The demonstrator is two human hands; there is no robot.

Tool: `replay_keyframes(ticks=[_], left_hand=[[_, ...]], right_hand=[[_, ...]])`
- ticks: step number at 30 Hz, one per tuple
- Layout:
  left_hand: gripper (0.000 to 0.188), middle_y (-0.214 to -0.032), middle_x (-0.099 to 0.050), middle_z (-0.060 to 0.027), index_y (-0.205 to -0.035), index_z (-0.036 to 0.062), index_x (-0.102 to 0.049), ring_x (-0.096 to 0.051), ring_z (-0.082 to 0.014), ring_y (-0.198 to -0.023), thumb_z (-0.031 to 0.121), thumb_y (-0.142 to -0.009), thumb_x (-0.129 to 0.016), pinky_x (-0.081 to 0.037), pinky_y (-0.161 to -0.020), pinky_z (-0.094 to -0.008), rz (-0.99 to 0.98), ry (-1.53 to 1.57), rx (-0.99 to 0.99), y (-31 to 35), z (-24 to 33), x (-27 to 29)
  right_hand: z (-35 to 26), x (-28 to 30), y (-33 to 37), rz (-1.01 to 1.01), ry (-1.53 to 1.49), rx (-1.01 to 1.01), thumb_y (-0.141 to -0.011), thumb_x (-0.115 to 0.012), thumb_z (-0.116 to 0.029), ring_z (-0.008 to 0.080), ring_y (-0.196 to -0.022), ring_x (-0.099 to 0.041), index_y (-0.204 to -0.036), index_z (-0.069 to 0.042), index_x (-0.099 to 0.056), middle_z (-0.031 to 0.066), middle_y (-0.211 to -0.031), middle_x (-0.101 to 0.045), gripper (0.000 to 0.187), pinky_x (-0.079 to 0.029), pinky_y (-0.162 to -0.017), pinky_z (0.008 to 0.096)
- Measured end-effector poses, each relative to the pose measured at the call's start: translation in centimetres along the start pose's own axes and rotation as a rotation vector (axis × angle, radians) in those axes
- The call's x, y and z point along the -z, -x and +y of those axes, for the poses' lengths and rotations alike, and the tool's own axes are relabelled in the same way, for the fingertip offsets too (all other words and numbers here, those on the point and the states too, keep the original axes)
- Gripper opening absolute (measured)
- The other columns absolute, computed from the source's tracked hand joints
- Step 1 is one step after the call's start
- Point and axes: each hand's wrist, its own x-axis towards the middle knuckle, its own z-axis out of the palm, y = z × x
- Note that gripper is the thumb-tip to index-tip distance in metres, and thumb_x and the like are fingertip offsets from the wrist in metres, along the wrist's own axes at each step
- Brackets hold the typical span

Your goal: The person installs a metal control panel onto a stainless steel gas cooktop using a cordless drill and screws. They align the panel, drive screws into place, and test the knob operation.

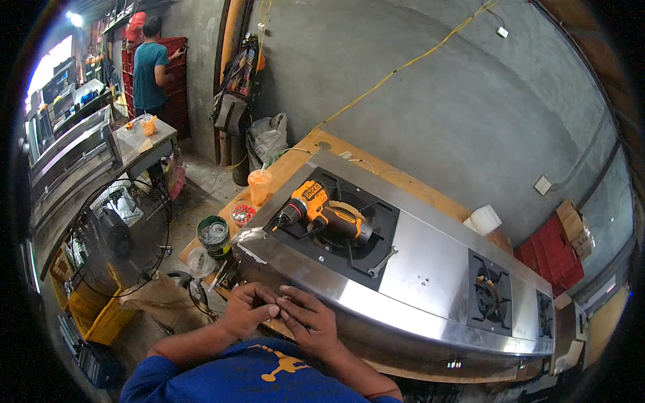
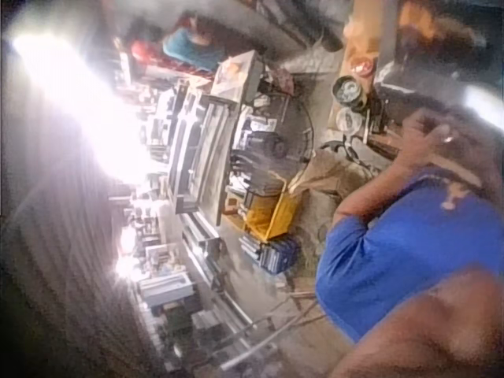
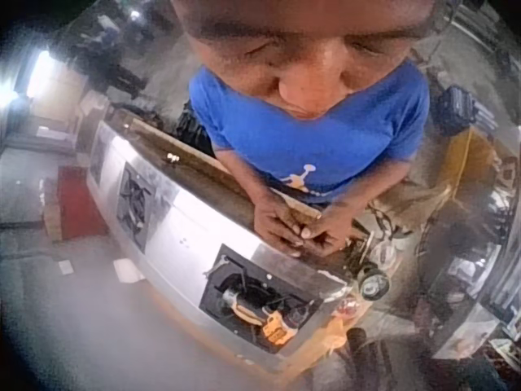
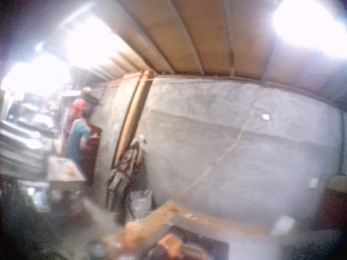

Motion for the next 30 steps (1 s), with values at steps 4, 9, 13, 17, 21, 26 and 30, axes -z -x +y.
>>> replay_keyframes(ticks=[4, 9, 13, 17, 21, 26, 30], left_hand=[[0.017, -0.096, -0.068, -0.0048, -0.099, 0.0017, -0.065, -0.063, -0.0093, -0.089, 0.008, -0.088, -0.075, -0.052, -0.079, -0.0247, -0.077, -0.145, -0.024, 0.2, 0.8, 0.5], [0.022, -0.095, -0.068, -0.0041, -0.098, 0.0028, -0.065, -0.063, -0.0101, -0.088, 0.008, -0.083, -0.08, -0.051, -0.078, -0.024, -0.122, -0.008, 0.074, -0.4, 0.1, 1.6], [0.025, -0.096, -0.068, -0.0046, -0.095, 0.003, -0.067, -0.064, -0.0123, -0.088, 0.006, -0.077, -0.083, -0.052, -0.08, -0.026, -0.182, 0.214, 0.295, -0.5, -1.0, 3.0], [0.021, -0.095, -0.069, -0.0067, -0.091, 0.0025, -0.069, -0.066, -0.0166, -0.088, 0.005, -0.075, -0.083, -0.054, -0.08, -0.0308, -0.229, 0.195, 0.256, -0.2, -1.5, 4.0], [0.016, -0.092, -0.07, -0.0104, -0.088, 0.0013, -0.069, -0.068, -0.0211, -0.087, 0.004, -0.077, -0.081, -0.056, -0.079, -0.0345, -0.227, 0.301, 0.142, -0.3, -1.3, 4.7], [0.016, -0.09, -0.07, -0.0139, -0.091, 0.0002, -0.066, -0.07, -0.0228, -0.083, 0.001, -0.081, -0.077, -0.058, -0.077, -0.0356, -0.028, 0.226, 0.126, 0.1, -1.0, 6.8], [0.017, -0.088, -0.07, -0.0131, -0.093, -0.0003, -0.063, -0.07, -0.0226, -0.08, 0.001, -0.082, -0.076, -0.059, -0.074, -0.0346, 0.13, 0.049, 0.148, 1.3, -2.0, 8.9]], right_hand=[[0.4, 0.9, 0.2, -0.078, -0.179, -0.132, -0.082, -0.074, 0.0, 0.0277, -0.111, -0.065, -0.105, 0.0, -0.074, 0.0184, -0.116, -0.067, 0.023, -0.051, -0.095, 0.0344], [1.1, 1.2, 0.1, -0.145, -0.258, -0.088, -0.083, -0.075, -0.004, 0.0258, -0.11, -0.065, -0.104, -0.008, -0.075, 0.0141, -0.121, -0.065, 0.021, -0.052, -0.093, 0.035], [0.7, 1.1, -0.1, -0.18, -0.115, 0.004, -0.079, -0.078, -0.005, 0.0285, -0.111, -0.064, -0.103, -0.012, -0.076, 0.0145, -0.123, -0.062, 0.025, -0.052, -0.093, 0.0367], [0.1, 0.7, -1.4, -0.203, -0.027, 0.2, -0.076, -0.08, -0.006, 0.0314, -0.114, -0.062, -0.104, -0.013, -0.075, 0.015, -0.128, -0.059, 0.029, -0.052, -0.092, 0.0392], [-0.5, 1.4, -3.8, -0.287, 0.115, 0.16, -0.076, -0.081, -0.017, 0.0332, -0.118, -0.058, -0.115, -0.013, -0.069, 0.0155, -0.13, -0.057, 0.041, -0.05, -0.095, 0.0423], [4.6, 6.2, -12.7, -0.062, 0.609, -0.059, -0.083, -0.075, -0.038, 0.0365, -0.126, -0.052, -0.128, -0.007, -0.061, 0.017, -0.134, -0.057, 0.057, -0.041, -0.107, 0.0439], [11.5, 9.8, -19.8, -0.378, 0.802, -0.42, -0.076, -0.078, -0.045, 0.0361, -0.126, -0.053, -0.132, -0.005, -0.059, 0.0201, -0.134, -0.058, 0.071, -0.042, -0.106, 0.0415]])
